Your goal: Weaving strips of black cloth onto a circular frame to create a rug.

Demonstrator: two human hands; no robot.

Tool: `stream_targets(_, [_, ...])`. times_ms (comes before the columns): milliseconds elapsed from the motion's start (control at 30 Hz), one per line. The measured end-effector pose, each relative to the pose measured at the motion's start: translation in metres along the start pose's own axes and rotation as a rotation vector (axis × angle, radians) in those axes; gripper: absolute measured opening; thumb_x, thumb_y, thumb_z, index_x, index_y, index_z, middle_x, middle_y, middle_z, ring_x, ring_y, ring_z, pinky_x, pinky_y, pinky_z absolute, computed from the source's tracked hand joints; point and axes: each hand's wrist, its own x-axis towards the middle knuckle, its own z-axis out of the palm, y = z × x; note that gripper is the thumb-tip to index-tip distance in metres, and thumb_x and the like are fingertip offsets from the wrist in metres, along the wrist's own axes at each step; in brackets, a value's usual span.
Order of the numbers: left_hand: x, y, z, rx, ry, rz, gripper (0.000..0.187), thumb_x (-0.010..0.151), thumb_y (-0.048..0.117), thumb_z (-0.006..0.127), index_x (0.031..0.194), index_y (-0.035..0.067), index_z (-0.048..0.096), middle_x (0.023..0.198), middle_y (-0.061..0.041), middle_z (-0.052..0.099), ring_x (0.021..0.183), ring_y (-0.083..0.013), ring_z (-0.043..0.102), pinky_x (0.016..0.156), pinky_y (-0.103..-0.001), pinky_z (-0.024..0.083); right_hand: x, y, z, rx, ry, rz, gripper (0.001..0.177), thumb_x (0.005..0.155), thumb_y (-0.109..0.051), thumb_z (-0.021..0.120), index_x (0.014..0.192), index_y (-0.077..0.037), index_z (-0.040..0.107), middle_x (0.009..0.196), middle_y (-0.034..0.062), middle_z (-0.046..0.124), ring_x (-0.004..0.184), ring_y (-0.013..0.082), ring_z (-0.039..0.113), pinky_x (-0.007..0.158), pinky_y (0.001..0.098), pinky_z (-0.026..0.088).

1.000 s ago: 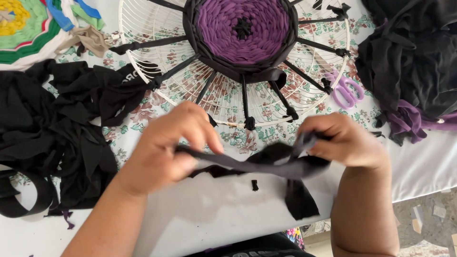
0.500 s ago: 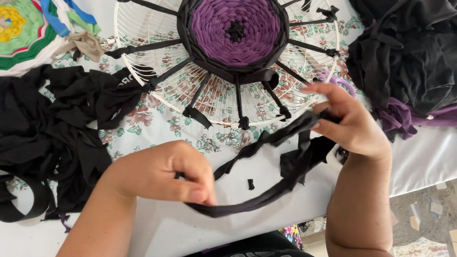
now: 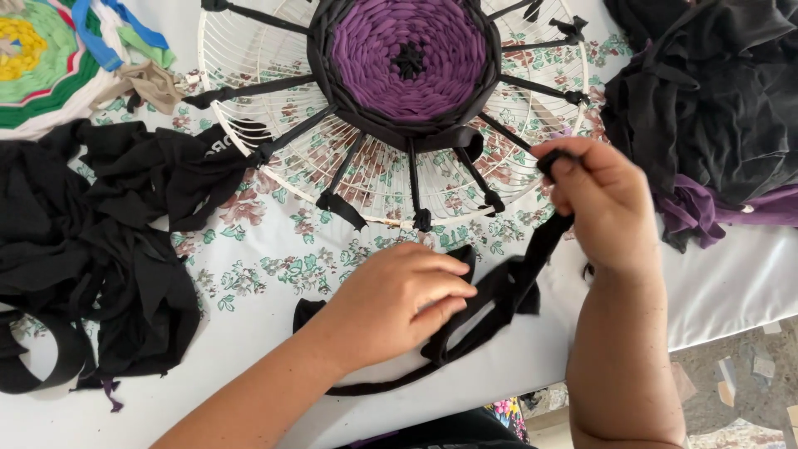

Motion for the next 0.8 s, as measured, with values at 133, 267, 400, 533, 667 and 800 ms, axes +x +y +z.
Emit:
stream_targets(133, [0.012, 0.001, -0.023, 0.064, 0.013, -0.03, 0.013, 0.089, 0.012, 0.074, 0.101, 0.008, 0.076, 0.099, -0.004, 0.075, 0.094, -0.0248, 0.069, 0.086, -0.039, 0.055, 0.017, -0.016, -0.003, -0.32, 0.048, -0.161, 0.019, 0.108, -0.009, 0.062, 0.122, -0.002, 0.072, 0.1, -0.0021, 0.069, 0.088, 0.0027, 0.057, 0.078, 0.019, 0.047])
stream_targets(267, [0.027, 0.0, -0.039, 0.161, 0.09, -0.01, 0.012, 0.091, 0.012, 0.073, 0.101, 0.006, 0.075, 0.095, -0.006, 0.075, 0.092, -0.0259, 0.068, 0.083, -0.041, 0.053, 0.041, -0.039, 0.022, -0.808, -0.039, -0.161, 0.028, 0.094, -0.028, 0.074, 0.111, -0.007, 0.078, 0.088, 0.0109, 0.075, 0.075, 0.0191, 0.07, 0.071, 0.0322, 0.054])
stream_targets(400, [0.046, 0.005, -0.045, 0.434, 0.233, 0.25, 0.042, 0.082, 0.03, 0.068, 0.113, 0.003, 0.075, 0.106, -0.015, 0.075, 0.095, -0.0298, 0.068, 0.083, -0.041, 0.046, 0.072, -0.014, 0.052, -1.102, -0.22, 0.02, 0.04, 0.086, -0.044, 0.074, 0.118, -0.021, 0.079, 0.067, 0.0191, 0.072, 0.065, 0.0324, 0.069, 0.071, 0.0437, 0.053])
stream_targets(533, [0.031, -0.028, -0.053, 0.417, -0.078, -0.077, 0.036, 0.089, 0.039, 0.07, 0.107, 0.009, 0.077, 0.079, -0.004, 0.074, 0.086, -0.0265, 0.068, 0.08, -0.047, 0.044, 0.08, 0.007, 0.063, -0.995, -0.214, -0.194, 0.03, 0.09, -0.032, 0.073, 0.11, -0.01, 0.08, 0.07, 0.0135, 0.07, 0.066, 0.0257, 0.065, 0.066, 0.0382, 0.052])
stream_targets(667, [0.03, -0.031, -0.086, 0.694, -0.186, -0.337, 0.035, 0.103, 0.046, 0.066, 0.093, 0.015, 0.078, 0.08, -0.003, 0.074, 0.084, -0.0213, 0.068, 0.085, -0.041, 0.046, 0.068, -0.014, 0.063, -0.373, -0.559, 0.034, 0.025, 0.1, -0.027, 0.064, 0.103, -0.005, 0.076, 0.069, -0.0074, 0.057, 0.062, 0.0058, 0.045, 0.055, 0.0276, 0.041])
stream_targets(800, [0.033, -0.03, -0.092, 0.554, 0.094, -0.293, 0.012, 0.098, 0.019, 0.069, 0.095, 0.008, 0.068, 0.089, -0.007, 0.074, 0.089, -0.026, 0.069, 0.082, -0.044, 0.049, 0.064, -0.022, 0.068, -0.117, -0.747, 0.177, 0.03, 0.107, -0.03, 0.057, 0.095, -0.005, 0.07, 0.063, -0.011, 0.041, 0.056, 0.004, 0.033, 0.049, 0.0241, 0.029])
